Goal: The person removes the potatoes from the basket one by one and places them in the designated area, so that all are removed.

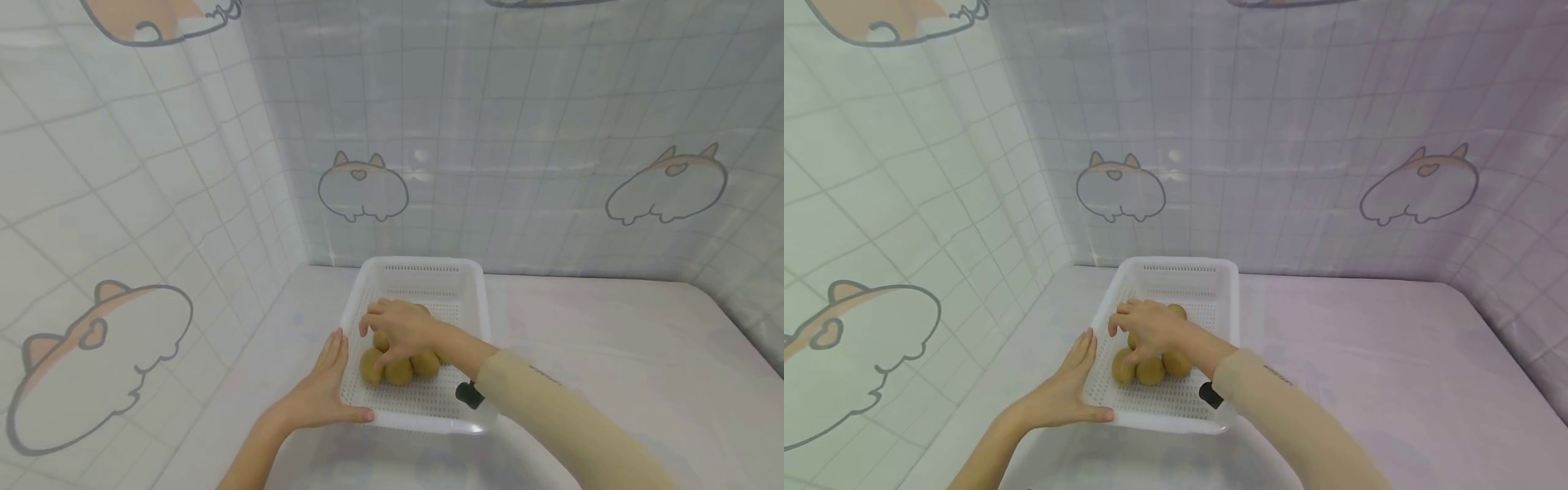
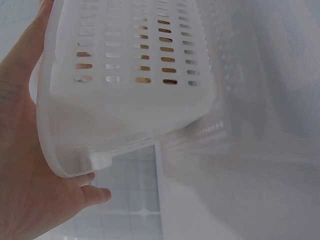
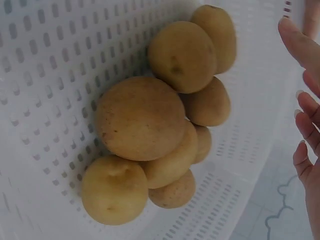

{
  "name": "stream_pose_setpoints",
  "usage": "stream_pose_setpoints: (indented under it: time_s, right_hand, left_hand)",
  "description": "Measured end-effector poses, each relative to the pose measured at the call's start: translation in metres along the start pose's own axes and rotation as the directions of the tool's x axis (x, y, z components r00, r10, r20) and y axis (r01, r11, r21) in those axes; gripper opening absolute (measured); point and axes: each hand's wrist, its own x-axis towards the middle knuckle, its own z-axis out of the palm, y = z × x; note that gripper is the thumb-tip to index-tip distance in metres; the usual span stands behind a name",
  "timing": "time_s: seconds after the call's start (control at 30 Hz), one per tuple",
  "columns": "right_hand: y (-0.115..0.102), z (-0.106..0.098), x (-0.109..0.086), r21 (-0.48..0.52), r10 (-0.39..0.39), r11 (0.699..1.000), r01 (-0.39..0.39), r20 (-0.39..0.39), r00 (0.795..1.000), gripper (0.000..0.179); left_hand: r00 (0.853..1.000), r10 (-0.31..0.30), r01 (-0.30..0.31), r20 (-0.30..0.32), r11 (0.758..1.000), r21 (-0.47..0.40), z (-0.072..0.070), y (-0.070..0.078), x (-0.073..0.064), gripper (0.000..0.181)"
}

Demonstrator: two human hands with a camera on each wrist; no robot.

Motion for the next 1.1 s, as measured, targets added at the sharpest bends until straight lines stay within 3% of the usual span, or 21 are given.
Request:
stream_pose_setpoints:
  time_s: [0.17,0.3,0.57,0.9,1.1]
  right_hand:
    - [-0.002,0.004,0.004,-0.018,0.025,1.000,-0.023,0.097,0.995,0.058]
    - [-0.005,0.008,0.008,-0.043,0.036,0.999,-0.031,0.130,0.991,0.055]
    - [-0.012,0.030,0.014,-0.261,0.083,0.965,-0.029,0.198,0.977,0.057]
    - [-0.015,0.048,0.014,-0.386,0.157,0.920,-0.068,0.204,0.966,0.065]
    - [-0.021,0.047,0.017,-0.367,0.230,0.920,-0.140,0.215,0.949,0.072]
  left_hand:
    - [1.000,-0.005,0.005,-0.004,1.000,0.004,0.001,0.000,0.001,0.136]
    - [1.000,0.002,-0.002,-0.008,1.000,-0.002,0.001,0.001,0.000,0.136]
    - [1.000,-0.006,0.006,-0.005,1.000,0.013,0.000,0.000,0.000,0.135]
    - [1.000,0.003,-0.003,-0.009,1.000,0.004,0.001,0.002,0.000,0.134]
    - [1.000,-0.014,0.014,0.006,1.000,0.006,0.000,0.000,-0.001,0.133]
